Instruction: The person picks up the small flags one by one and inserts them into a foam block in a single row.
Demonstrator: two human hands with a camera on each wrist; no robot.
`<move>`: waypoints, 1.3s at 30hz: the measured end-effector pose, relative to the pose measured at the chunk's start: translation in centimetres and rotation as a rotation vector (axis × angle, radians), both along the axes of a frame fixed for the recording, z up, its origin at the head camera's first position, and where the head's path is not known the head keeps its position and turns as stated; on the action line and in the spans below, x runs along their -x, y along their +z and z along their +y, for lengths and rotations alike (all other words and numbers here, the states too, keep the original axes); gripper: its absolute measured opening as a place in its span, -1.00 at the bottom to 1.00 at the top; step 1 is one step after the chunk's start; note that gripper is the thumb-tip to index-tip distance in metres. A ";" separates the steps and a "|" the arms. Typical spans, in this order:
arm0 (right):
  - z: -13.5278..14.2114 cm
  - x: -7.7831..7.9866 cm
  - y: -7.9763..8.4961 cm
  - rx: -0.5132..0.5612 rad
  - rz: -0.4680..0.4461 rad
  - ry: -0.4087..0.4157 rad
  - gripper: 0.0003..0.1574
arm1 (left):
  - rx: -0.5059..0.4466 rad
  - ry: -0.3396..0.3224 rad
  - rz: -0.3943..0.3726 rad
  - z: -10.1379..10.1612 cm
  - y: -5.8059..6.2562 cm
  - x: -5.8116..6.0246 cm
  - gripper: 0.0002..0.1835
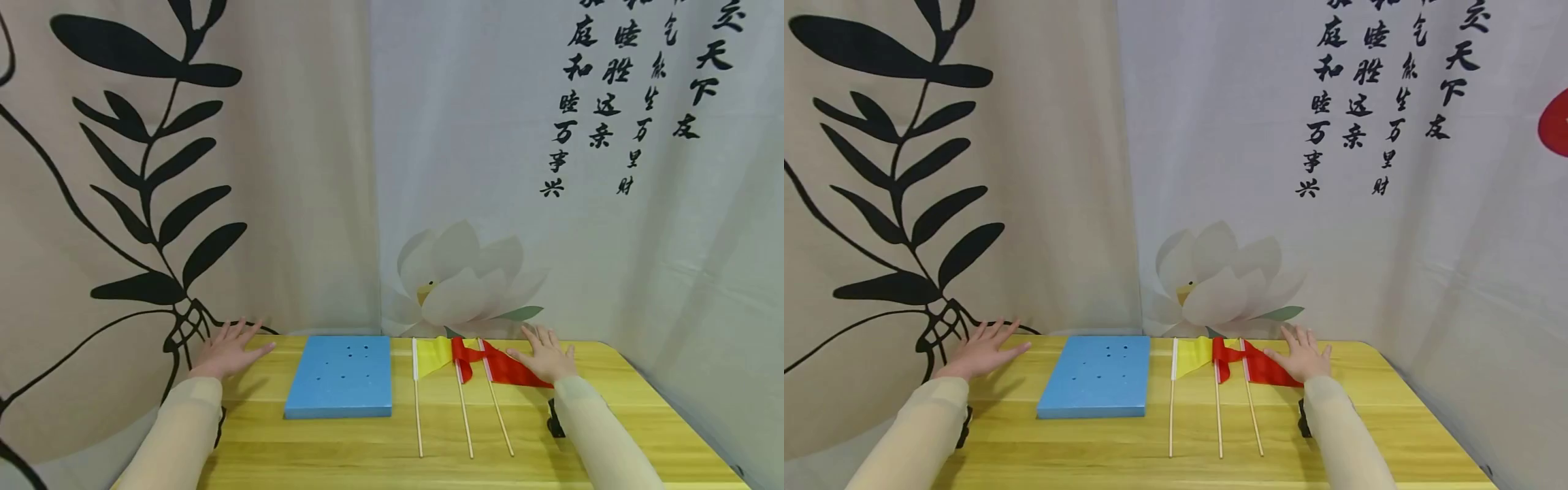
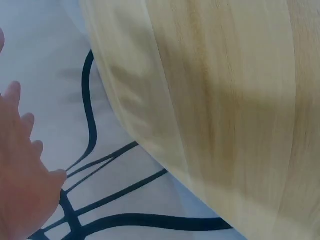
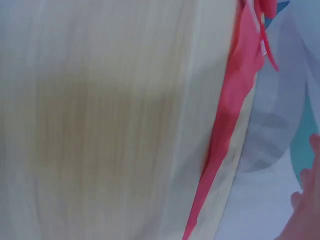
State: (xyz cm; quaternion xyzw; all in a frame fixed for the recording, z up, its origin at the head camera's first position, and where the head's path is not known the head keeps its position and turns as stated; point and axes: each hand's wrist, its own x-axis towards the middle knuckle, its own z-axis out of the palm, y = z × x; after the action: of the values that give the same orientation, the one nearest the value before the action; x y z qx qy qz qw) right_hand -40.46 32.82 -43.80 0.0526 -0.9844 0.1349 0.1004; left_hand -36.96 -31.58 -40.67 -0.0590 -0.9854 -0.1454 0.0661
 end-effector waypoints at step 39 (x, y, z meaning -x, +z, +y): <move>-19.3 -3.0 -3.6 1.006 -0.407 0.196 -0.64 | -0.901 0.007 -0.361 6.6 -5.4 -4.0 -0.25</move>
State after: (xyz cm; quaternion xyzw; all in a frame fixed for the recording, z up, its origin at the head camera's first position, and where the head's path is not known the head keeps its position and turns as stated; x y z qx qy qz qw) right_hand -37.41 13.48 -47.43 0.0625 -0.7885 0.6048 -0.0925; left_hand -32.98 -25.00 -46.09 0.0050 -0.8202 -0.5655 -0.0864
